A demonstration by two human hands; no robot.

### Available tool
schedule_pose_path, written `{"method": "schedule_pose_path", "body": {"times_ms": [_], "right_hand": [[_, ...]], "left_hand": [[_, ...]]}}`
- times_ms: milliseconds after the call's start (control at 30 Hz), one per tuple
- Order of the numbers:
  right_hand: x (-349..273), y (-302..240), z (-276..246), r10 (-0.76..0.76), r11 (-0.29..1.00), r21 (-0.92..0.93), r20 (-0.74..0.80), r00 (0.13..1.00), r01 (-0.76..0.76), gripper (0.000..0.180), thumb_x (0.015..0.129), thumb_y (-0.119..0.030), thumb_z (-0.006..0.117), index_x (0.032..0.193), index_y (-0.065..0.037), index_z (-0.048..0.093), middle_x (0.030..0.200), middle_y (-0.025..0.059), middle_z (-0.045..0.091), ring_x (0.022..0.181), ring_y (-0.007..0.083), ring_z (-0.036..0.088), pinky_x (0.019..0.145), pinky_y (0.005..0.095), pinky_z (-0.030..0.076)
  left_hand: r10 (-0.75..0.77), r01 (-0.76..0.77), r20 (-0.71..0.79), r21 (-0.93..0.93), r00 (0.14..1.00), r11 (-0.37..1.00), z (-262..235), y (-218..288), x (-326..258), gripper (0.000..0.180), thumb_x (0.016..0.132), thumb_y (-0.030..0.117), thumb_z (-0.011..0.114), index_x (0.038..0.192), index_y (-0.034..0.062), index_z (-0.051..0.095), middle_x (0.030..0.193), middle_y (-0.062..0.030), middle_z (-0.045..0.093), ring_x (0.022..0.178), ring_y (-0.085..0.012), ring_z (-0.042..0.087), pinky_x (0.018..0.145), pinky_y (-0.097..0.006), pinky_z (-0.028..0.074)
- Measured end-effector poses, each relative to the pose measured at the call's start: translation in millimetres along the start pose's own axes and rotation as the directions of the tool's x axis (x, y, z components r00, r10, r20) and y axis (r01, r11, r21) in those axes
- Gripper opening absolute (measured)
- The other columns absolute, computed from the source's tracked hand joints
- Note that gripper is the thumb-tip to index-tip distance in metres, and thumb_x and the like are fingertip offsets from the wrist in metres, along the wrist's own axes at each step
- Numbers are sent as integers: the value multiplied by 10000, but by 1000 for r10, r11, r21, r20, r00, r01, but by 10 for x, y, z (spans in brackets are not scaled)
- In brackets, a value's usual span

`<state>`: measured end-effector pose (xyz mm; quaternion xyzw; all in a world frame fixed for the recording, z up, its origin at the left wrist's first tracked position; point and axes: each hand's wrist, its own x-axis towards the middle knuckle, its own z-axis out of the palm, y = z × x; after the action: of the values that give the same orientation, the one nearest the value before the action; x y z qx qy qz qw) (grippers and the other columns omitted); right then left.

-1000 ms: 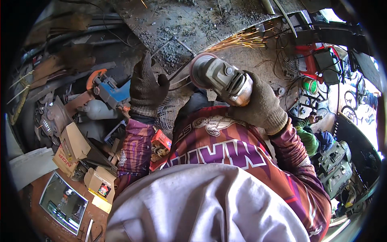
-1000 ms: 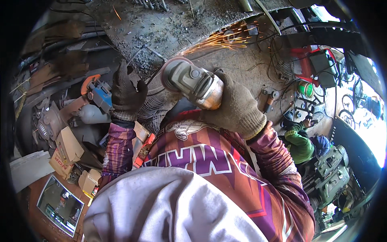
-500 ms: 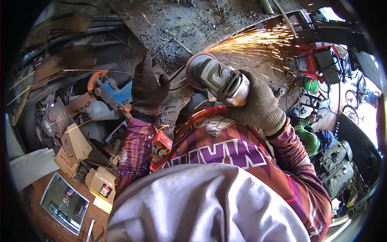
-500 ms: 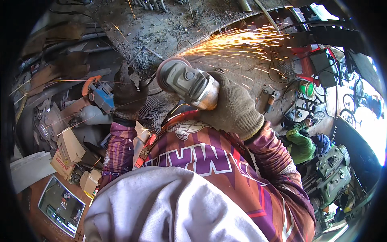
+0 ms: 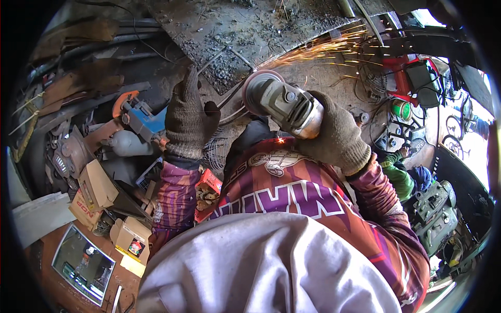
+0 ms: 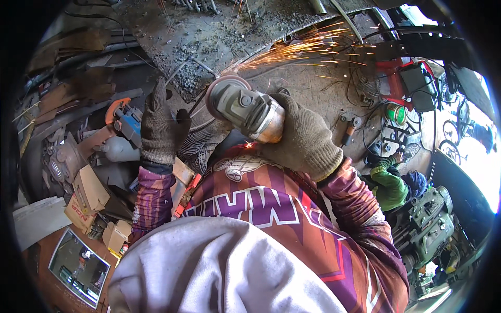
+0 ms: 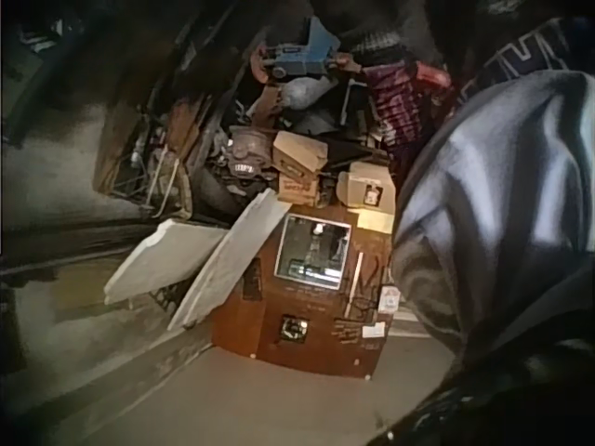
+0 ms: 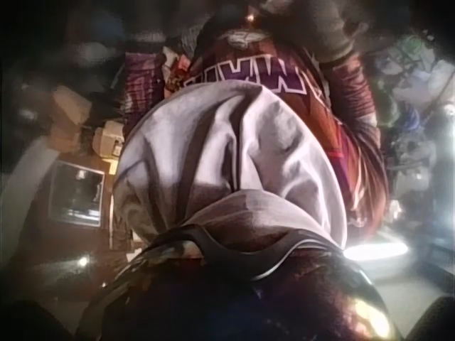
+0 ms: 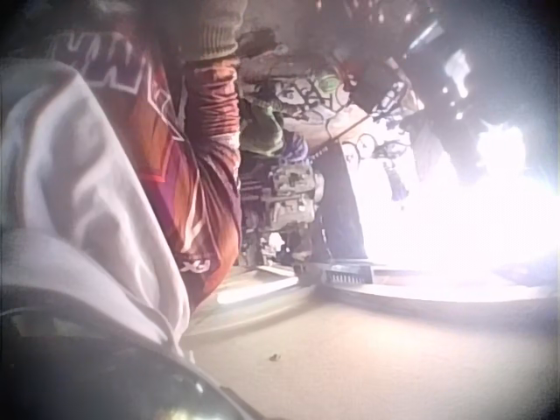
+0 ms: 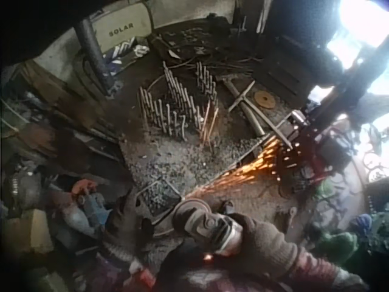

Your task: The person uses an angle grinder to smooth the joints of a wire metal structure. They hold the metal piece with a gloved hand and move the rotating disc along the wires, producing sparks upon contact.

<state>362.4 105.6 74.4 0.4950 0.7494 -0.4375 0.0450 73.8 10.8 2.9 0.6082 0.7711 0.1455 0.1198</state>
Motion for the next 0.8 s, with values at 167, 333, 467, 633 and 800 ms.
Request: {"method": "schedule_pose_path", "body": {"times_ms": [167, 333, 467, 633, 800], "right_hand": [[9, -14, 64, -50, 998, 31, -30, 998, 51, 932, 666, -338, 937, 1445, -46, 517, 1230, 210, 721, 1149, 387, 710, 980, 463, 571], [-26, -56, 23, 19, 1000, 7, 7, 1000, -19, 915, 673, -329, 932, 1437, -38, 521, 1225, 212, 722, 1146, 389, 711, 977, 460, 571], [4, 11, 106, -25, 998, 53, -17, 1000, 25, 922, 661, -317, 946, 1432, -32, 528, 1221, 203, 724, 1136, 375, 717, 977, 455, 571], [49, 46, 79, -65, 983, 169, -21, 998, 67, 907, 637, -285, 965, 1406, -24, 561, 1226, 188, 722, 1127, 349, 719, 991, 444, 566], [11, 60, 91, -49, 992, 114, -61, 997, 56, 914, 637, -288, 953, 1415, -19, 556, 1254, 203, 710, 1174, 351, 702, 999, 444, 566]], "left_hand": [[-24, 24, 11, 46, 1000, 999, -65, 30, -1, 832, 800, 127, 711, 1559, 17, 388, 1380, -299, 579, 1229, -458, 620, 1013, -508, 532], [-55, 54, 45, 31, 997, 998, -109, 46, 4, 848, 802, 124, 713, 1577, 46, 379, 1355, -302, 591, 1189, -459, 641, 977, -513, 549], [-29, 27, 38, 34, 999, 999, -103, 41, -17, 848, 803, 124, 715, 1579, 52, 381, 1335, -301, 602, 1170, -462, 648, 952, -508, 560], [20, -19, -6, 35, 1000, 999, -102, 21, -15, 852, 795, 120, 717, 1577, 49, 384, 1307, -300, 614, 1127, -467, 665, 937, -517, 565], [30, -29, -22, 32, 999, 999, -110, 37, -6, 860, 784, 115, 722, 1573, 46, 387, 1294, -292, 624, 1102, -466, 677, 925, -518, 569]]}}
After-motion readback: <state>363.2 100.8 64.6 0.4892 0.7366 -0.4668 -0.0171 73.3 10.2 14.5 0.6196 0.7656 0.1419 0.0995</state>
